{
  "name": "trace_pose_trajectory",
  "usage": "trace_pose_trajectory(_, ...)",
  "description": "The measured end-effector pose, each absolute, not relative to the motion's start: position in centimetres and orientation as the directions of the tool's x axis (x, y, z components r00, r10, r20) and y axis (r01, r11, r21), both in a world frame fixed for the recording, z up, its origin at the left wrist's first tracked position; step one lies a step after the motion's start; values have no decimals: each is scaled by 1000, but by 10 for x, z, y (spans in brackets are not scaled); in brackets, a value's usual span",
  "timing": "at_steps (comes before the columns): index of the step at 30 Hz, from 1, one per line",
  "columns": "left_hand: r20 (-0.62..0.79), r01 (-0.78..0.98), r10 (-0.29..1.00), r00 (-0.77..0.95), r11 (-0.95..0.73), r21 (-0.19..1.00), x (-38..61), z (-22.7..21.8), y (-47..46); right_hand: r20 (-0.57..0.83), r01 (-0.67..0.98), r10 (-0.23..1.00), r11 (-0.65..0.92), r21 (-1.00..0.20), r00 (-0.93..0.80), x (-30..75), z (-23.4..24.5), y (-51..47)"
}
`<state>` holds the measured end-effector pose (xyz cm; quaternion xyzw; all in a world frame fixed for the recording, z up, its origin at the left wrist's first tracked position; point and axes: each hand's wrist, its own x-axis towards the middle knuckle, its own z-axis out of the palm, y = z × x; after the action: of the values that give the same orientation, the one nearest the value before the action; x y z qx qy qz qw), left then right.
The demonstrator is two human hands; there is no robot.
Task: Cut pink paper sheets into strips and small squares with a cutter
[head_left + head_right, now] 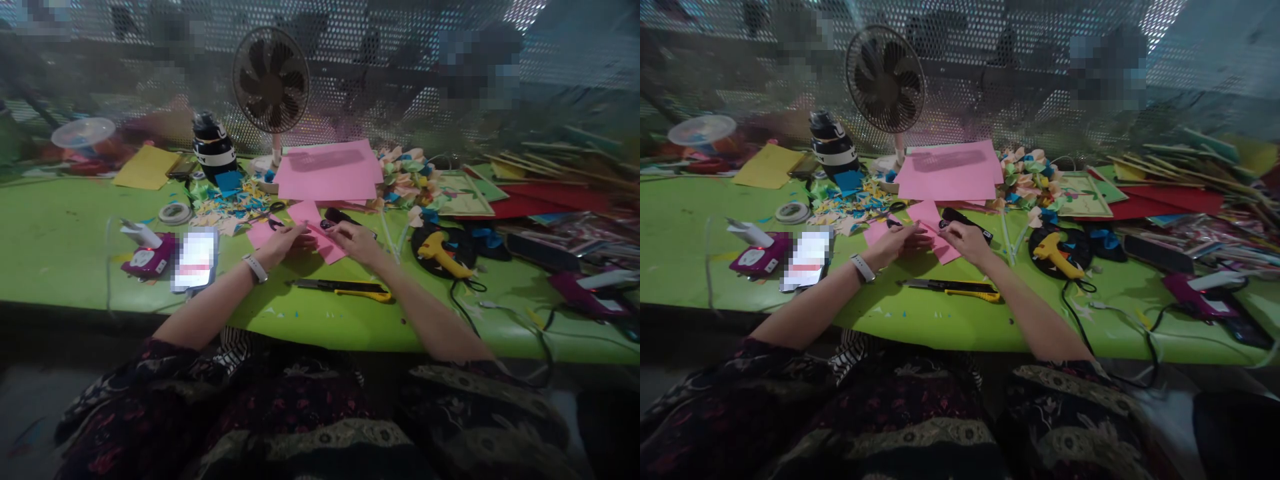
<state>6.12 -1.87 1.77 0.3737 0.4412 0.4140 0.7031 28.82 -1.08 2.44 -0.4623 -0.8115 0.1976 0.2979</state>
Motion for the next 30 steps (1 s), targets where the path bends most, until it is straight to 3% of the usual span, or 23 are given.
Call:
trace_pose_trajectory(4,-355,-287,896,265,425,858,65,15,-14,269,624,773,626,-468,-575,281,13,-9)
trace_pose_trajectory(8,-341,-148,903,262,387,910,70,10,-4,239,582,713,685,-437,-659,280,13,-12)
trace_pose_trajectory(11,-322,-28,927,190,333,942,75,8,1,199,601,736,652,-461,-647,282,18,-15)
trace_pose_trajectory(14,-291,-5,948,131,294,956,72,11,1,253,661,797,598,-453,-548,286,20,-14)
trace_pose_trajectory(19,-295,-65,941,165,309,949,46,35,-4,355,699,826,562,-443,-438,297,15,-6)
trace_pose_trajectory(24,-221,-229,955,200,265,937,31,43,-12,440,587,689,723,-364,-576,292,15,-6)
trace_pose_trajectory(30,-301,-355,914,273,386,851,48,25,-22,388,441,557,826,-350,-735,282,13,-13)
